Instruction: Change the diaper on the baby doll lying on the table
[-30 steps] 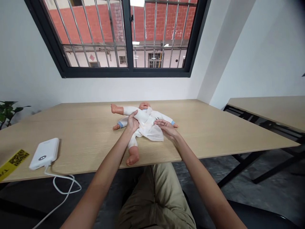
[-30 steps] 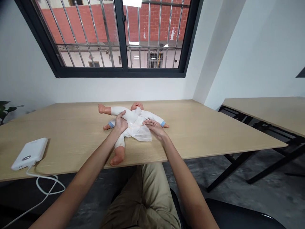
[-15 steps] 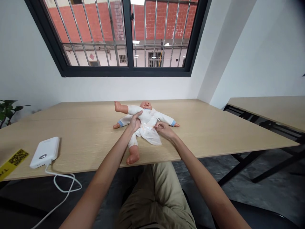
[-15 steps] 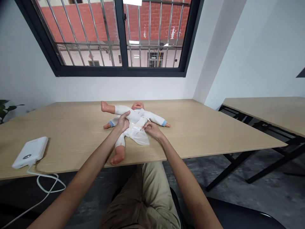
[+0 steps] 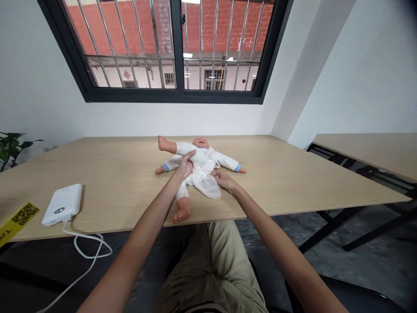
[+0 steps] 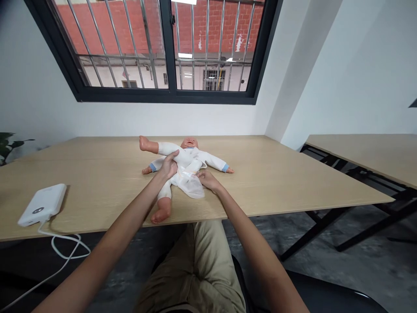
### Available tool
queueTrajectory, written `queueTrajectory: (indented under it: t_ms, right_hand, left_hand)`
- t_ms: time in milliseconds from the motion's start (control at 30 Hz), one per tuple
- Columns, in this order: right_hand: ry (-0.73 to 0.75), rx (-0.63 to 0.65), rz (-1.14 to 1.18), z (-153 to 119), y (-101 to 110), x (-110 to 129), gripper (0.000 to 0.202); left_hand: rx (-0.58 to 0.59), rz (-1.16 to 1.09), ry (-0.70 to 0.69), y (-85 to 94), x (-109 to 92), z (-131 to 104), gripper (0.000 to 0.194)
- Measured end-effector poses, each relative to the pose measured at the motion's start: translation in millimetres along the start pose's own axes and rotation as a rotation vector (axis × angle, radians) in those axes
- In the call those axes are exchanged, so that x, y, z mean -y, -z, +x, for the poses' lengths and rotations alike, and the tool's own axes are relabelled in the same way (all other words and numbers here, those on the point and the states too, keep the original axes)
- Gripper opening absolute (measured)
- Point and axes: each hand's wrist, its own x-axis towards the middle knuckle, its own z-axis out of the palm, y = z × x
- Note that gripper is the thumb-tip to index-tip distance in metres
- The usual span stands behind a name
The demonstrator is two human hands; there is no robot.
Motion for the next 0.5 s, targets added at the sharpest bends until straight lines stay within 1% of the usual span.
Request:
queueTrajectory:
  t_ms: [100,167,333,433,500]
  right_hand:
    - [-0.032,0.134,0.071,-4.4,-2.6,6.8,0.036]
    - [-0.056,0.165,0.159,-4.4,-3.3,7.2,0.033]
    - [-0.084,0.114,0.305,3.9,-0.1,-5.0,0.03]
    - [-0.062,0.089,0.314,8.5,2.4,-11.1,0.028]
    - [-0.041,0.055,0.31,10.0,3.2,-11.7,0.029]
  left_hand:
    - [0.025,0.018,-0.004,0.8,0.6,0.3,0.05]
    - [0.041,0.026,-0.011,1.4,0.9,0.1,0.049]
    - [0.057,0.028,-0.003,0.8,0.6,-1.0,0.051]
    - [0.053,0.034,0.005,-0.9,0.3,-1.8,0.052]
    - [0.061,0.046,0.019,-0.7,0.5,-1.9,0.05]
